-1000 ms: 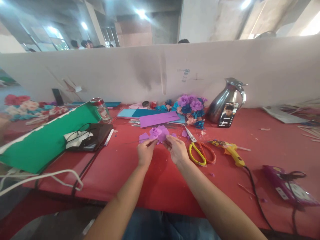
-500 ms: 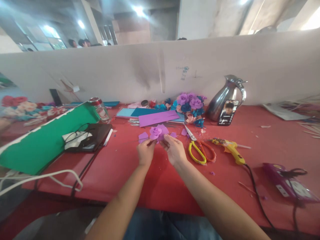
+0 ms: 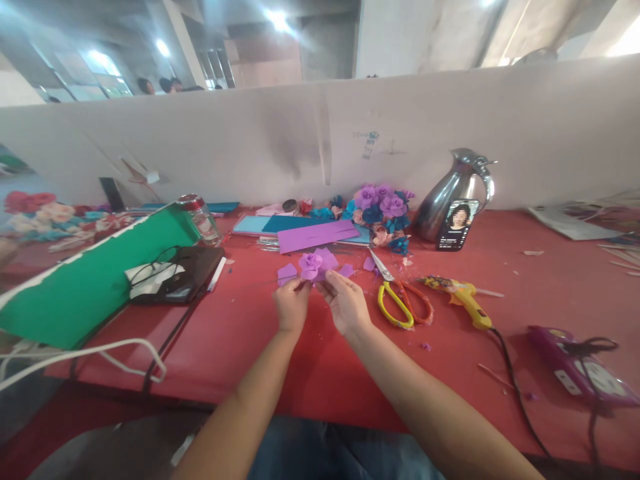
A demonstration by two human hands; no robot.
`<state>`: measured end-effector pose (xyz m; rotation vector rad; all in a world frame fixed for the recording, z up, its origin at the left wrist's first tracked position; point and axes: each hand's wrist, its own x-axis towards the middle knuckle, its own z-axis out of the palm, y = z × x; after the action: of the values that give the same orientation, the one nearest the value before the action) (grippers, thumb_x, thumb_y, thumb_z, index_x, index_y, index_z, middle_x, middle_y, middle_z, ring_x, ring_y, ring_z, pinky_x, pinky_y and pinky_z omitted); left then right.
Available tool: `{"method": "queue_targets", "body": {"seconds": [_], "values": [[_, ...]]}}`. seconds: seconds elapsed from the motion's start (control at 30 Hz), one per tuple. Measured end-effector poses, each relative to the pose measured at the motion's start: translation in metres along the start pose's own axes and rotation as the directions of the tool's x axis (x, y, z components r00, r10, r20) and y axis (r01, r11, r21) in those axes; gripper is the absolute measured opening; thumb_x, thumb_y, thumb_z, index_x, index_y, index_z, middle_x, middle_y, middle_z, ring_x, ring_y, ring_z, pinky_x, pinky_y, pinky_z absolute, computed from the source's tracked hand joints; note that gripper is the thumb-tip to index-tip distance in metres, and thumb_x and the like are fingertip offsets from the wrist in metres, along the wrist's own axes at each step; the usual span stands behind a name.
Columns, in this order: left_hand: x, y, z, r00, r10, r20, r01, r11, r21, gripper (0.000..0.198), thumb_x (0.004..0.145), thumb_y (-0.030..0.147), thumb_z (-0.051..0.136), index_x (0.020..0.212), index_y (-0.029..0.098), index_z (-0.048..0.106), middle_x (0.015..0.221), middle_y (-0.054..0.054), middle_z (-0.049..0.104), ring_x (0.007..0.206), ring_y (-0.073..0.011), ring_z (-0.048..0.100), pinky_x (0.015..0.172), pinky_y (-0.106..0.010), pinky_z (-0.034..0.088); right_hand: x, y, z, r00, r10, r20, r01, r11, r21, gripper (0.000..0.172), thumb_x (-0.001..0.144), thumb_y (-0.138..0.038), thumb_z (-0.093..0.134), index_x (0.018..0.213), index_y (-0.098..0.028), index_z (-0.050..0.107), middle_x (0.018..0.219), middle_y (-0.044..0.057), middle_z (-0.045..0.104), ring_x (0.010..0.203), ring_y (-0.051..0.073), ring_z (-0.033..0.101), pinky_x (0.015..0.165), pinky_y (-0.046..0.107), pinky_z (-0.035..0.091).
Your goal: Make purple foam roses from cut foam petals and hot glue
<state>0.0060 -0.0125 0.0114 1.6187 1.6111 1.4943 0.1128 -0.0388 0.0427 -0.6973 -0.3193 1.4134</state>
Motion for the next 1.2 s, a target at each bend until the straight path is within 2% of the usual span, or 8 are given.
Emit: {"method": "queue_targets", "body": {"seconds": [0.27,0.63,0.77,0.83,0.93,1.2], "values": [[-0.001,0.002,0.000,1.000,0.022,0.007,-0.022,1.000,-0.013,0.015,0.073,0.026,0.065,0.080,0.018,0.076,0.080,-0.005,0.076,0.069,-0.0202,0.067,0.067,-0.028,0.049,0.001,0.003,-0.001,1.000,-0.003,0.017,0.002,1.000,0.016,0.012,0.059,-0.022,0.078,0.068,-0.016,0.073,0.077,0.003,0.073,0.076,0.015,0.066,0.079,0.029,0.056],[0.000,-0.006,0.002,0.989,0.140,-0.049,-0.133,0.983,0.125,0.014,0.075,0.022,0.063,0.078,0.017,0.075,0.077,-0.006,0.076,0.063,-0.0169,0.065,0.064,-0.026,0.048,0.000,0.003,0.000,1.000,0.002,0.017,-0.002,1.000,0.004,0.009,0.059,-0.017,0.072,0.067,-0.016,0.073,0.080,0.005,0.074,0.079,0.017,0.066,0.078,0.031,0.055],[-0.001,-0.008,0.002,0.983,0.181,-0.041,-0.173,0.974,0.148,0.015,0.077,0.022,0.060,0.076,0.018,0.075,0.078,-0.006,0.075,0.066,-0.0172,0.066,0.065,-0.026,0.048,0.001,0.003,-0.001,0.999,0.030,0.018,-0.030,0.999,-0.026,0.017,0.056,-0.014,0.063,0.068,-0.016,0.074,0.079,0.005,0.073,0.073,0.016,0.065,0.074,0.030,0.054],[-0.001,-0.007,0.001,0.979,0.202,-0.034,-0.194,0.969,0.152,0.015,0.078,0.022,0.060,0.077,0.018,0.075,0.079,-0.006,0.076,0.068,-0.0176,0.067,0.066,-0.027,0.049,0.002,0.003,-0.001,1.000,0.027,0.009,-0.027,0.998,-0.055,0.015,0.056,-0.015,0.063,0.065,-0.016,0.074,0.076,0.005,0.073,0.069,0.015,0.064,0.072,0.030,0.053],[-0.002,-0.006,0.000,0.971,0.239,-0.022,-0.232,0.960,0.155,0.014,0.078,0.023,0.061,0.079,0.018,0.074,0.080,-0.007,0.076,0.070,-0.0180,0.067,0.068,-0.027,0.049,0.005,0.004,-0.002,1.000,-0.008,0.018,0.010,0.995,-0.099,0.010,0.055,-0.018,0.070,0.064,-0.017,0.073,0.074,0.004,0.072,0.069,0.014,0.062,0.071,0.029,0.051],[-0.003,-0.005,0.000,0.959,0.282,-0.021,-0.273,0.942,0.193,0.015,0.079,0.025,0.062,0.079,0.017,0.074,0.076,-0.008,0.075,0.065,-0.0174,0.066,0.065,-0.027,0.048,0.007,0.006,-0.005,0.990,-0.115,0.084,0.134,0.951,-0.279,0.022,0.052,-0.028,0.078,0.072,-0.018,0.072,0.069,-0.001,0.069,0.066,0.013,0.056,0.071,0.028,0.046]]}}
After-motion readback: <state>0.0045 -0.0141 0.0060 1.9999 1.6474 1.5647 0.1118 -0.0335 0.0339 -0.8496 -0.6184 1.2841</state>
